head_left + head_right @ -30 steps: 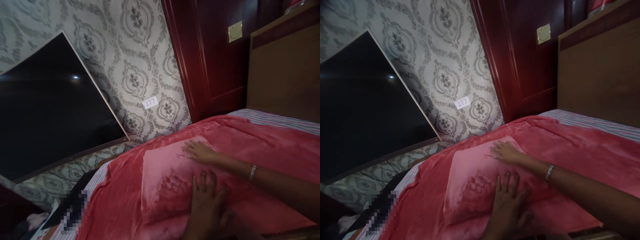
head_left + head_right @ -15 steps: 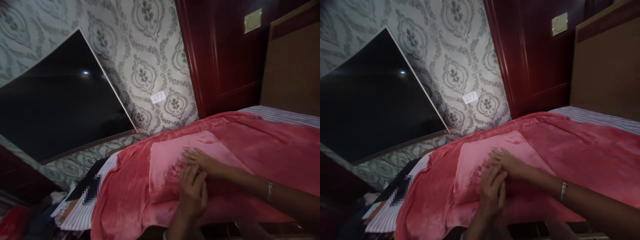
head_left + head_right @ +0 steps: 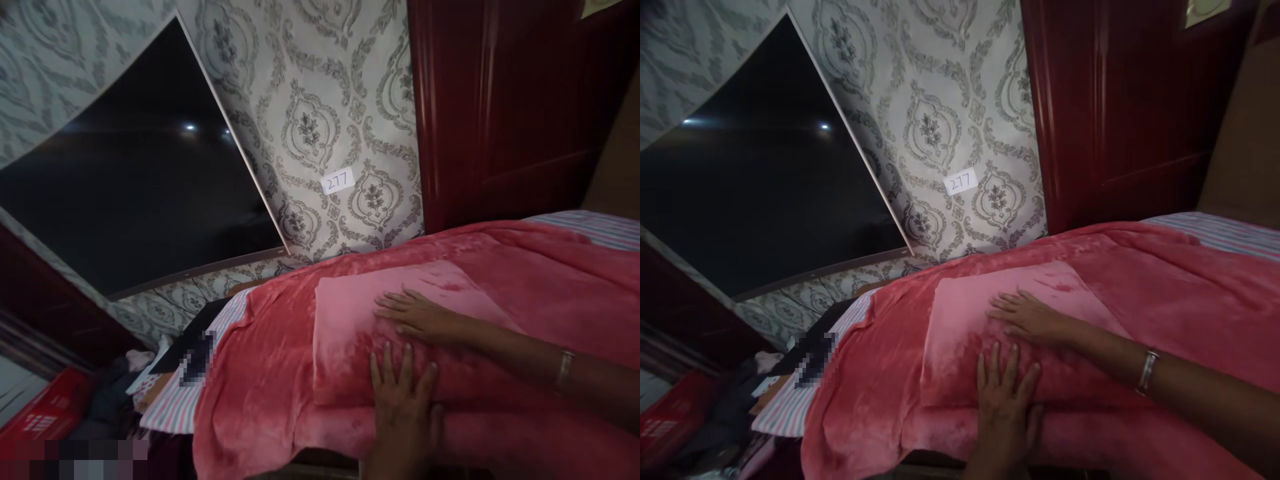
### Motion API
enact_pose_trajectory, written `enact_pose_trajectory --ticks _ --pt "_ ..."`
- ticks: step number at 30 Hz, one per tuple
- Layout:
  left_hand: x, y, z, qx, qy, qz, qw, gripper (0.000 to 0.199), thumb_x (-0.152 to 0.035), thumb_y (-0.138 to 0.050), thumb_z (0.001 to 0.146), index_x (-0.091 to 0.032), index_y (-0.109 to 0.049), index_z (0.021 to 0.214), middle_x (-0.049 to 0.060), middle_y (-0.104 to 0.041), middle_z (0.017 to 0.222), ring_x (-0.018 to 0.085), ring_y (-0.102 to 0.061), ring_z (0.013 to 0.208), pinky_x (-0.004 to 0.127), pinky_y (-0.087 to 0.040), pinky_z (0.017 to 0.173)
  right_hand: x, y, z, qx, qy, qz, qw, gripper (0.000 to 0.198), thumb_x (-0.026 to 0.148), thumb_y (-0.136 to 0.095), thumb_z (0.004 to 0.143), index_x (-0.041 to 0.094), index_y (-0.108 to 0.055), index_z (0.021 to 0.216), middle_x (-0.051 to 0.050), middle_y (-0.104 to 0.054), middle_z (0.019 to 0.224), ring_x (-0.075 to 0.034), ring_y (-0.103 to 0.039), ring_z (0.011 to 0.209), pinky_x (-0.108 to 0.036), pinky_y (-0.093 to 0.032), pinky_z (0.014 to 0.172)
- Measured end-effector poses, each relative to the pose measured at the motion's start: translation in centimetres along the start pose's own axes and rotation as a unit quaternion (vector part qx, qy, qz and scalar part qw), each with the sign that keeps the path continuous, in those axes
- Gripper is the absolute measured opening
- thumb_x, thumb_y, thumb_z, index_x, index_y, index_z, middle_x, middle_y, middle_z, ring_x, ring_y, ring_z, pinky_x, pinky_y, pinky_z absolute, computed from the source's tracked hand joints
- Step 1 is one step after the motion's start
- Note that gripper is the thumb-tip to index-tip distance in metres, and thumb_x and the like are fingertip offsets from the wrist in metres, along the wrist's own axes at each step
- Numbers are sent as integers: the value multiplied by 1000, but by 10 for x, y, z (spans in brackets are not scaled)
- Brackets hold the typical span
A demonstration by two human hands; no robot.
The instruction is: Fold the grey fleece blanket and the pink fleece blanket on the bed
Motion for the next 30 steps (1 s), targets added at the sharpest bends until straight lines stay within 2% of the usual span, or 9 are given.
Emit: enact_pose_trajectory --ticks 3,5,8,10,15,22,27,30 --pt "2 0 0 5 4 -4 1000 84 -33 -67 88 -45 -30 163 -4 -17 174 40 -21 160 73 -29 123 -13 7 20 20 -4 -24 1000 65 65 -39 101 37 -40 160 -8 -34 167 -37 -19 158 -76 -7 120" --pt "2 -1 0 17 2 -2 1000 84 -34 -67 88 -44 -31 163 -4 -17 174 40 -20 160 73 -30 123 -26 11 34 21 -35 -34 999 67 67 -36 101 36 -41 160 -8 -30 169 -38 -18 158 -78 -6 119" --pt "3 -5 -2 38 -1 5 999 85 -36 -67 87 -43 -30 164 -4 -15 174 40 -19 160 73 -31 123 -49 15 53 30 -102 -36 994 71 69 -31 100 36 -37 162 -7 -25 171 -40 -20 157 -78 -13 118" --pt "4 -9 -4 38 4 8 999 88 -36 -67 87 -42 -27 165 -3 -16 174 41 -18 160 73 -30 123 -62 16 63 32 -138 -33 989 74 70 -29 99 34 -34 164 -9 -26 170 -39 -25 156 -74 -20 119" --pt "4 -17 -7 2 -11 21 1000 92 -38 -70 84 -40 -27 165 1 -22 173 42 -16 160 74 -30 122 -82 7 74 19 -164 -37 986 76 70 -28 98 31 -38 162 -11 -35 167 -38 -34 153 -68 -25 120" --pt "-5 -7 0 -101 -8 104 989 82 -39 -75 79 -38 -47 156 -1 -31 172 38 -27 158 62 -30 124 -83 -2 70 -3 -187 -62 980 72 67 -27 99 34 -39 162 -7 -37 167 -34 -33 154 -62 -25 123" --pt "-8 6 0 -77 -20 100 992 75 -46 -68 86 -38 -45 157 0 -30 172 36 -30 157 62 -33 123 -74 10 72 -2 -207 -83 975 73 67 -30 98 32 -42 161 -9 -35 167 -39 -30 154 -69 -25 121" --pt "-9 12 1 -65 -24 89 994 72 -47 -64 90 -37 -43 159 1 -31 172 37 -30 156 63 -34 122 -52 18 74 8 -194 -80 978 75 70 -29 97 34 -39 162 -8 -28 170 -40 -23 156 -73 -22 120"
Point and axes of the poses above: each hand's wrist, its own z-axis towards the middle knuckle, its own y-axis out of the back of the hand, x = y × z, the point moved 2 cm from there along z, towards the middle knuckle
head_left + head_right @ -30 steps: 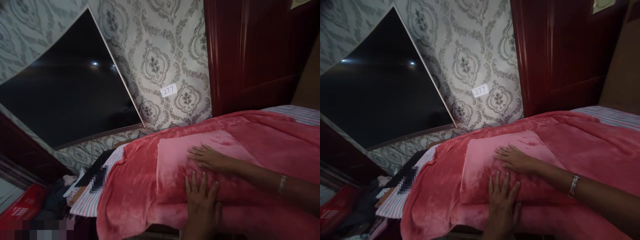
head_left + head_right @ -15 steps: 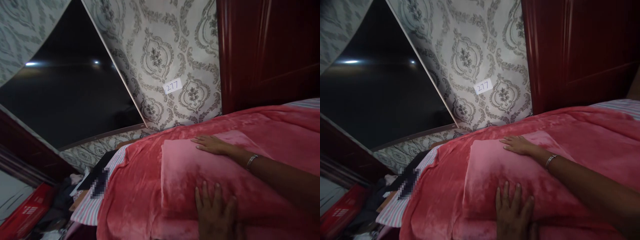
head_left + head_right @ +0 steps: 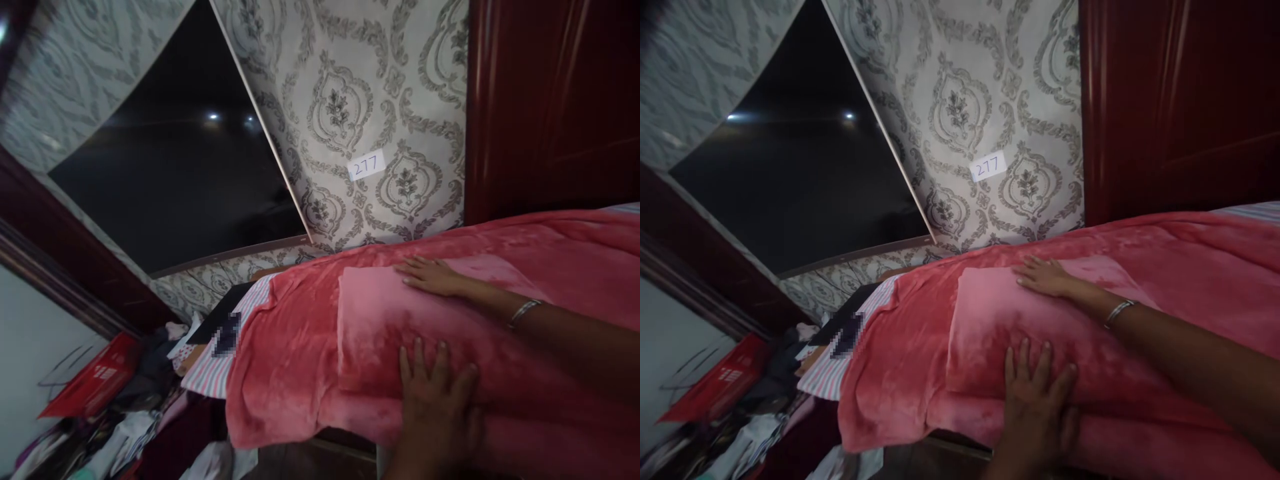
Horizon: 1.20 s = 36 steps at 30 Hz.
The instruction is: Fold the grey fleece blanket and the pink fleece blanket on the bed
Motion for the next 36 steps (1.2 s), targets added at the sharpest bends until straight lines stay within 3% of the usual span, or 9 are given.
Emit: enact_pose_trajectory --ticks 2,6,10,12,15,17,26,32,36 --pt "0 3 2 -5 1 -3 1000 69 -48 -63 92 -36 -45 157 3 -34 171 37 -31 156 63 -36 121 21 5 -10 -3 58 20 998 73 70 -29 98 35 -41 161 -6 -25 171 -39 -19 158 -71 -18 123" --pt "3 11 0 -39 -4 -2 999 60 -46 -61 93 -30 -54 151 6 -49 161 34 -42 149 61 -37 120 69 4 -40 31 197 73 977 68 69 -32 100 36 -46 157 -7 -35 167 -36 -22 158 -70 -14 124" --pt "19 22 -17 -133 38 19 990 47 -39 -65 90 -25 -66 135 9 -64 146 31 -53 139 62 -24 126 103 -4 -53 83 257 84 959 68 68 -33 101 34 -46 158 -9 -34 167 -36 -18 159 -72 -8 123" --pt "29 23 -29 -159 70 43 984 54 -42 -69 85 -24 -66 136 12 -59 152 36 -47 143 65 -20 126 114 -11 -49 91 281 86 952 67 66 -33 102 33 -44 159 -10 -32 168 -35 -17 159 -71 -9 124" --pt "37 15 -44 -132 100 80 983 75 -46 -77 76 -26 -59 146 13 -42 165 44 -30 154 69 -22 122 121 -23 -33 84 320 84 940 67 64 -35 102 32 -40 161 -11 -31 168 -34 -18 159 -70 -10 123" --pt "37 6 -50 -118 108 94 983 81 -45 -80 72 -29 -56 149 11 -41 167 43 -26 156 66 -23 122 120 -30 -17 71 337 70 936 69 66 -39 101 34 -36 162 -11 -29 169 -35 -17 159 -73 -8 122" --pt "32 -10 -49 -200 126 87 968 66 -59 -77 73 -33 -69 133 6 -57 156 36 -40 151 55 -28 123 80 -33 62 46 228 38 972 73 70 -33 99 37 -30 164 -5 -17 172 -37 -19 158 -71 -17 122" --pt "35 -17 -51 -212 126 118 962 55 -59 -78 75 -36 -74 125 4 -65 147 35 -46 148 53 -35 120 61 -52 91 24 163 47 985 71 65 -25 101 34 -33 164 -8 -35 167 -33 -36 153 -62 -31 122" --pt "35 -14 -54 -179 126 110 970 66 -59 -79 72 -35 -69 133 5 -61 151 36 -45 149 54 -36 119 61 -54 92 12 154 47 987 69 63 -25 102 33 -37 163 -8 -38 165 -32 -39 151 -61 -33 121"
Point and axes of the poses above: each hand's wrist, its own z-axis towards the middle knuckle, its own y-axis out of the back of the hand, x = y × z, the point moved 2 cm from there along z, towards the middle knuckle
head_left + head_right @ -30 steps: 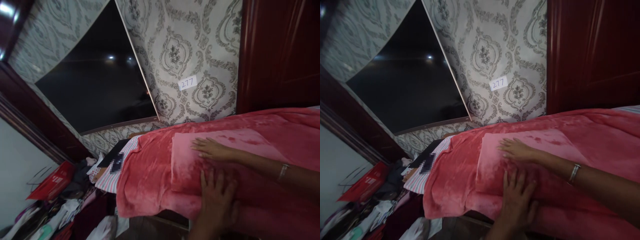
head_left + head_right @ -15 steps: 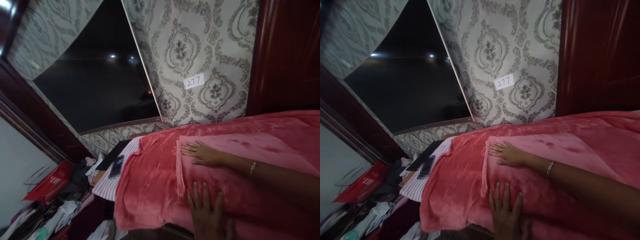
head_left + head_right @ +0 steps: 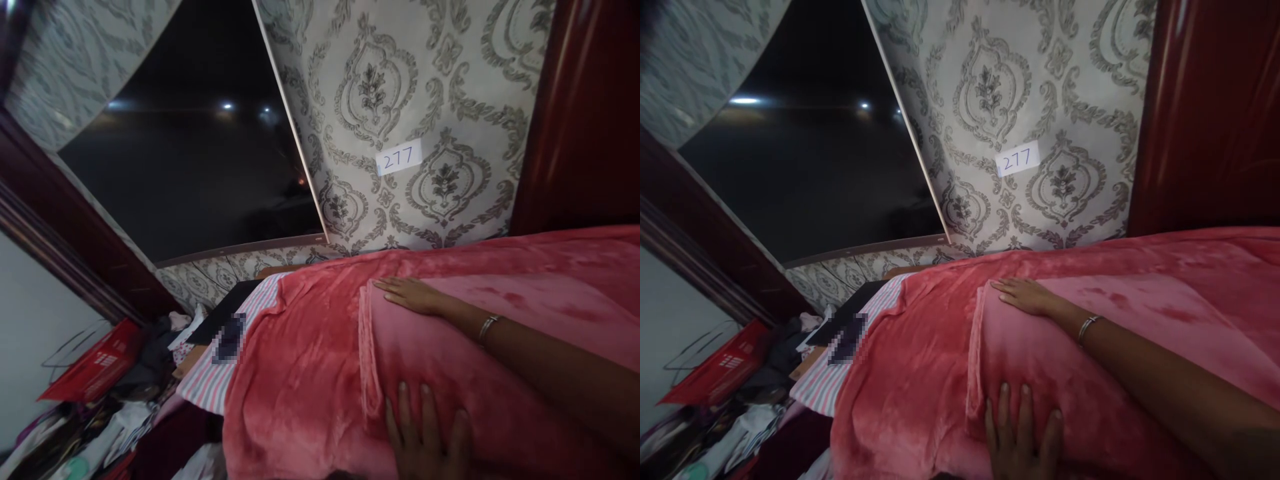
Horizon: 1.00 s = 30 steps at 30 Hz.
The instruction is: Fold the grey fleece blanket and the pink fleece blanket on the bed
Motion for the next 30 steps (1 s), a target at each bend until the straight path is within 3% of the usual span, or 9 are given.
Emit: enact_pose_trajectory --ticks 5,8,13,19,24,30 --pt "-1 3 -2 39 9 -9 999 74 -55 -77 73 -35 -61 143 3 -53 159 36 -38 153 57 -30 122 9 13 -2 -4 -49 -6 999 74 65 -27 99 29 -38 162 -12 -36 165 -37 -33 153 -70 -30 119" --pt "-1 2 -3 41 6 -13 999 73 -57 -75 75 -35 -61 144 4 -50 161 39 -38 151 58 -28 123 13 28 -17 -14 -64 -2 998 74 62 -24 101 25 -34 164 -10 -29 169 -33 -25 157 -61 -26 125" --pt "0 5 3 27 9 -39 999 70 -51 -76 77 -32 -62 143 6 -49 162 37 -34 153 58 -24 124 25 45 -89 -19 -51 4 999 77 70 -28 99 26 -44 160 -10 -31 169 -36 -24 157 -62 -19 127" --pt "-9 22 20 16 34 -66 997 67 -43 -71 85 -25 -56 148 10 -43 165 35 -30 156 61 -26 124 45 43 -173 13 -3 18 1000 70 67 -30 101 33 -42 160 -8 -26 170 -35 -20 158 -65 -15 126" --pt "-50 19 34 86 -67 -91 990 73 -43 -67 87 -23 -48 155 9 -43 166 33 -32 155 60 -30 125 47 46 -183 32 8 37 999 67 66 -29 102 34 -40 161 -7 -25 170 -34 -18 159 -64 -13 127" --pt "-73 6 30 122 -100 -51 986 87 -42 -66 84 -17 -38 162 12 -34 170 41 -25 157 65 -30 124 33 42 -171 23 44 40 998 65 67 -40 100 40 -41 159 -6 -33 168 -34 -18 159 -69 -8 124"
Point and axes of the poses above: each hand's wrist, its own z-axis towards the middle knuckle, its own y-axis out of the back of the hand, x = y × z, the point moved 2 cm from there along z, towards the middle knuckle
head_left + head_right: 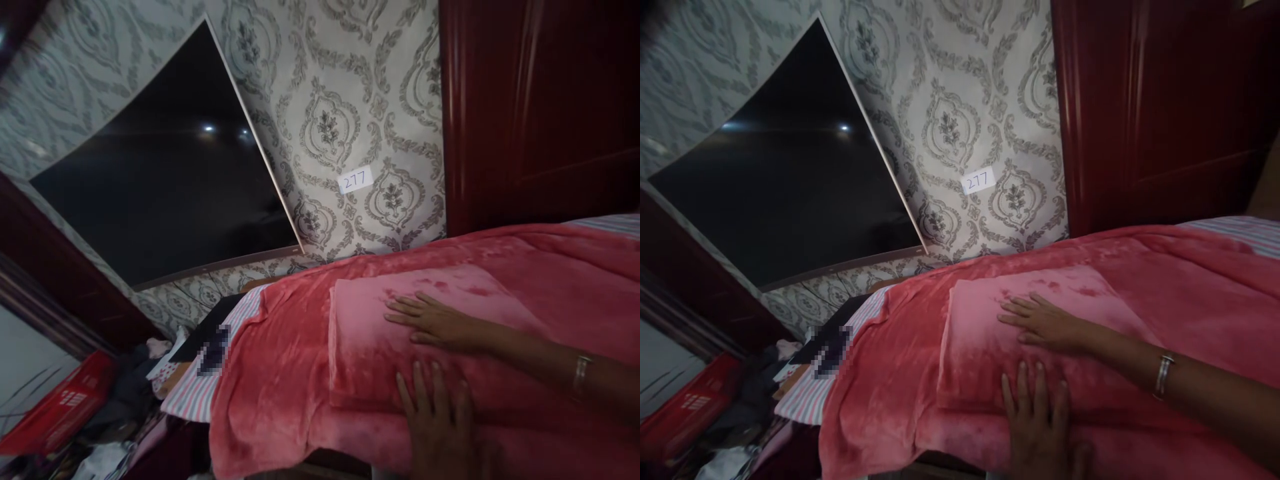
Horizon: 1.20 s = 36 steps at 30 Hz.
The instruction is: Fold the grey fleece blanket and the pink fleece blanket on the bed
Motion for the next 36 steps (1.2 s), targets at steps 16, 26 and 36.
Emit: enact_pose_trajectory --ticks 16,26,36 --pt "-3 -25 -9 -59 24 9 998 84 -63 -64 84 -20 -52 154 10 -46 164 42 -20 159 67 -11 130 -99 7 64 -87 -185 -63 977 72 69 -25 99 33 -52 155 -10 -46 161 -37 -43 147 -66 -34 117" --pt "5 -7 0 -68 -5 21 997 83 -57 -67 83 -19 -49 156 8 -39 168 40 -15 160 58 6 133 -66 21 43 -121 -186 -61 973 69 59 -31 100 25 -46 159 -11 -32 167 -37 -28 156 -65 -25 123" --pt "5 -11 -2 -72 20 -40 996 80 -42 -71 81 -21 -50 155 9 -45 165 38 -33 153 61 -26 126 7 -38 -112 -120 -150 -66 979 61 63 -40 99 42 -49 155 -3 -35 166 -38 -28 155 -70 -16 125"
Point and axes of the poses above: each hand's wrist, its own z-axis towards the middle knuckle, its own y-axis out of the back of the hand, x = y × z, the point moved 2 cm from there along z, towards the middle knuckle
